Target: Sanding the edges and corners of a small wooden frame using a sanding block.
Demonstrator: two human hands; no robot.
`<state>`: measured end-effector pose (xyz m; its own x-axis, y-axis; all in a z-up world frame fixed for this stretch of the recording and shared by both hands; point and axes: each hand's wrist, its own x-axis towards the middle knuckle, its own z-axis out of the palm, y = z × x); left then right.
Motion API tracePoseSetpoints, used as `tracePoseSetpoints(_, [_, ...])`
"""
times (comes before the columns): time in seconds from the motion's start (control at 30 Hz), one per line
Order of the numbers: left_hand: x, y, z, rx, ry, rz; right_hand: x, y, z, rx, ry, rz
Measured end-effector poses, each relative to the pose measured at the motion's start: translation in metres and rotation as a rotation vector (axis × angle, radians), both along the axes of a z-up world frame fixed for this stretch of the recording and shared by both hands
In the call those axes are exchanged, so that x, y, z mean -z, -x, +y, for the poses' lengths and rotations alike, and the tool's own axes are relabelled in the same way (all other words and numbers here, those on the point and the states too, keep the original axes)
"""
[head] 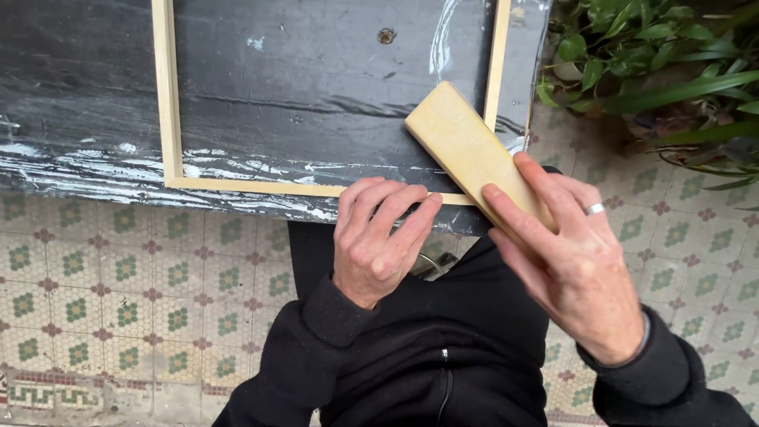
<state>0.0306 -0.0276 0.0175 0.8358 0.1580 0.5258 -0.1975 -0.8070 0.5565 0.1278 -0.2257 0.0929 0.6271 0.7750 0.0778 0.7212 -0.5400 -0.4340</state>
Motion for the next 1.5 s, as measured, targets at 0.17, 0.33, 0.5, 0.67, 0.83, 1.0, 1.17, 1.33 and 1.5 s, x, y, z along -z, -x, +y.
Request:
tracePoseSetpoints(0.17, [0.007,-0.002,0.002,0.005,-0.001,-0.038,0.008,-0.005,-0.012,-0.051,0.007,-0.046])
tracePoseSetpoints(0.33, [0.010,-0.002,0.003,0.000,-0.030,-0.072,0.003,0.001,0.003,-0.040,0.038,-0.072])
tracePoseSetpoints(0.5, [0.009,-0.005,0.004,-0.004,-0.027,-0.089,0.002,-0.007,-0.006,-0.045,0.030,-0.065])
tracePoseSetpoints(0.67, [0.009,-0.006,0.002,0.010,-0.030,-0.099,-0.002,-0.002,-0.009,-0.056,0.011,-0.049])
tracePoseSetpoints(0.83, [0.011,-0.002,0.003,-0.001,-0.009,-0.106,0.000,-0.006,0.001,-0.056,-0.002,-0.056])
tracePoseSetpoints(1.0, [0.014,-0.006,0.003,0.003,-0.011,-0.122,0.002,-0.008,-0.013,-0.059,0.006,-0.072])
tracePoseSetpoints(1.17, [0.014,-0.001,0.002,0.013,-0.010,-0.101,0.000,-0.005,-0.005,-0.027,-0.010,-0.062])
tracePoseSetpoints(1.33, [0.012,-0.003,0.006,0.002,-0.029,-0.104,-0.001,-0.015,-0.006,-0.032,0.023,-0.096])
tracePoseSetpoints(1.5, [0.016,-0.003,0.000,0.001,-0.014,-0.114,0.002,-0.009,-0.017,-0.058,0.038,-0.090])
